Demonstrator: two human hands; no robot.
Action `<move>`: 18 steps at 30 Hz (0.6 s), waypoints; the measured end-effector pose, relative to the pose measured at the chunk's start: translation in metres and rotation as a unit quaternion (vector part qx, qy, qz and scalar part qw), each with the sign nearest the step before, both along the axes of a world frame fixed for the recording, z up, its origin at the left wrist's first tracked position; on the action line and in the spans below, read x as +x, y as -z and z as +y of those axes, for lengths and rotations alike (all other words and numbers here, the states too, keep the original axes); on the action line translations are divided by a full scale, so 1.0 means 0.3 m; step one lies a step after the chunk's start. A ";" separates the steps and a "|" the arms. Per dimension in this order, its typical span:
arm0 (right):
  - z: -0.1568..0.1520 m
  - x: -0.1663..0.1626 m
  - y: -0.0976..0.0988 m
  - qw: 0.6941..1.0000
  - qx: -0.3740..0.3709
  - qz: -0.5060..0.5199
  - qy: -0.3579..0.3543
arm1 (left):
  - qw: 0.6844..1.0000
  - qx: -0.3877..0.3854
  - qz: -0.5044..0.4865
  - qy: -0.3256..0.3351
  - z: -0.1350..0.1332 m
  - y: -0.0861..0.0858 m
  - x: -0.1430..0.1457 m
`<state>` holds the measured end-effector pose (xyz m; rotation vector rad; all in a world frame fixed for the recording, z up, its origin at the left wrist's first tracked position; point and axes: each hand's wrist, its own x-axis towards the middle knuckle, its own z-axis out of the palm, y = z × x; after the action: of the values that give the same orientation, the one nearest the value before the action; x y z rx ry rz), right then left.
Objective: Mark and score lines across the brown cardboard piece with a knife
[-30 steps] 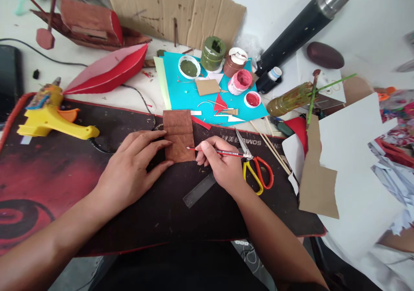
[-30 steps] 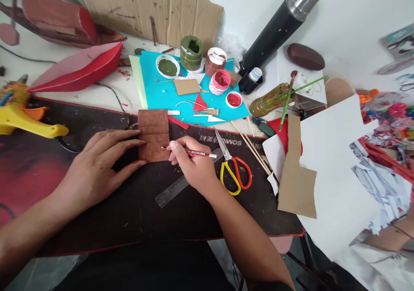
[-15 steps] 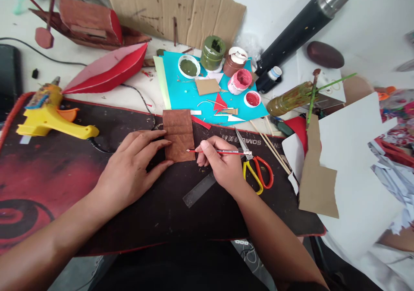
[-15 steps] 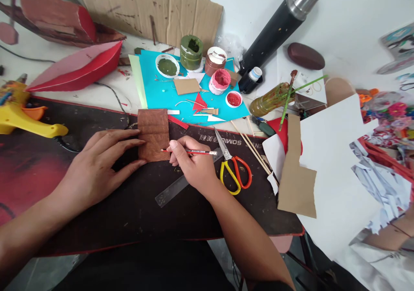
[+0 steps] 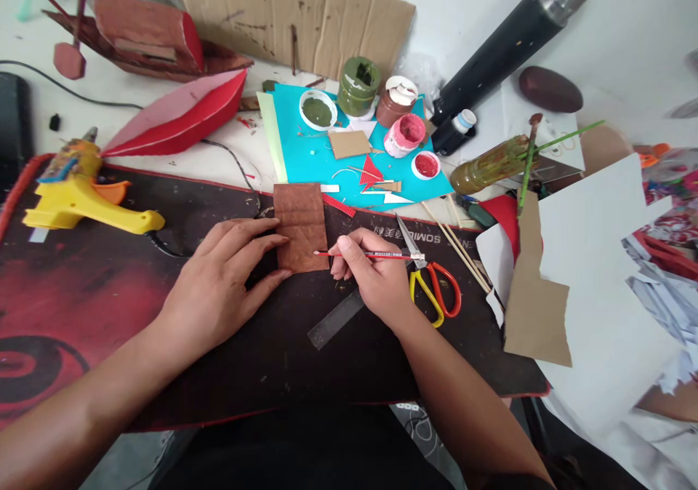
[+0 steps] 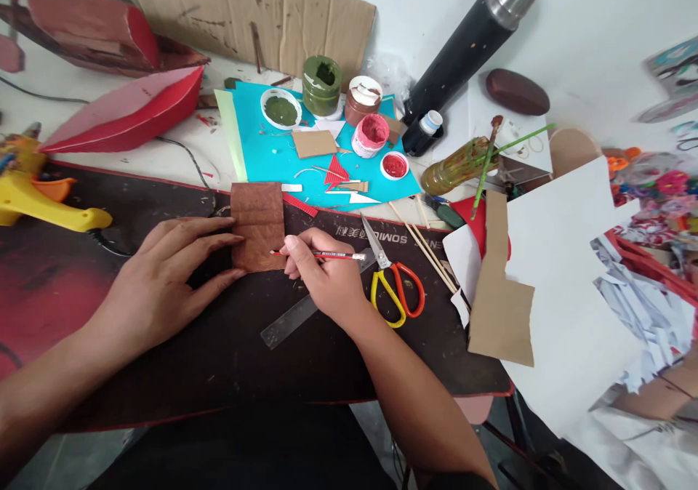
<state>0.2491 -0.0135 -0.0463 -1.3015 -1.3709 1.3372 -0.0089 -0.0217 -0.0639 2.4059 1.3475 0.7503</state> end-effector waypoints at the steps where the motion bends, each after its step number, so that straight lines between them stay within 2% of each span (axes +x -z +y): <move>1: -0.001 0.000 -0.002 1.000 -0.002 -0.003 -0.001 | 1.000 0.000 0.000 -0.001 0.000 0.001 0.000; 18: -0.002 0.002 -0.004 1.000 -0.004 -0.001 -0.002 | 1.000 -0.005 -0.008 -0.004 0.002 0.003 0.000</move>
<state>0.2496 -0.0140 -0.0449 -1.3058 -1.3716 1.3468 -0.0090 -0.0210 -0.0647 2.3822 1.3516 0.7620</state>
